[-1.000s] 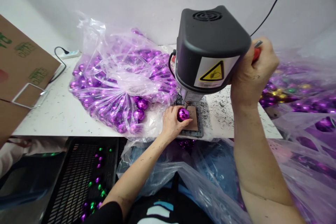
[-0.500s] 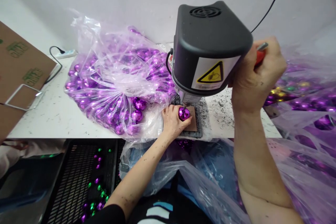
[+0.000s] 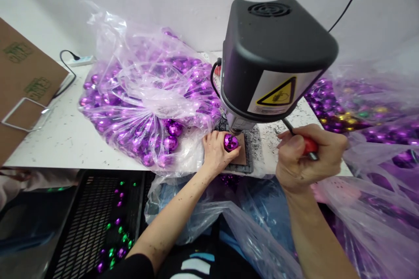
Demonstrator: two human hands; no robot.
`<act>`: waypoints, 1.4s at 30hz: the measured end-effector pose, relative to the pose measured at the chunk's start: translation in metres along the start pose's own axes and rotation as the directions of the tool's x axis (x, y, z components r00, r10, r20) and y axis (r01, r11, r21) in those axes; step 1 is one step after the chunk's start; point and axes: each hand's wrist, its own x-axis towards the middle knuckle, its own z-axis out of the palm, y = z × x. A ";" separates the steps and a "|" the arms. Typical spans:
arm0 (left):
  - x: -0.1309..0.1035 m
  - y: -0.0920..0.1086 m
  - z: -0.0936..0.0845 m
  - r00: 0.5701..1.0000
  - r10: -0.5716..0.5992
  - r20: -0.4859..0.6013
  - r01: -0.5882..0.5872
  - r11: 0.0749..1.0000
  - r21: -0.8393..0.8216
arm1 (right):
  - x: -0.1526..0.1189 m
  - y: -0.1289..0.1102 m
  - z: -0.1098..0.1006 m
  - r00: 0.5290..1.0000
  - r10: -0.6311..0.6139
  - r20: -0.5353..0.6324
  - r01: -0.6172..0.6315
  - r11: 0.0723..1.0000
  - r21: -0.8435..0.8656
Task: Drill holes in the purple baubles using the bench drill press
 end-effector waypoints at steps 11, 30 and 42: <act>0.000 0.000 0.000 1.000 0.000 0.008 0.000 1.000 -0.004 | -0.014 0.005 0.011 0.997 0.008 -0.075 0.000 0.995 0.096; 0.001 0.001 -0.001 1.000 0.001 -0.012 0.000 1.000 0.020 | -0.043 0.028 0.017 1.000 0.012 0.005 -0.013 0.991 0.132; -0.008 -0.003 -0.003 0.996 0.066 -0.057 -0.072 0.989 -0.125 | 0.068 0.008 0.020 0.985 0.158 0.075 -0.166 0.979 0.116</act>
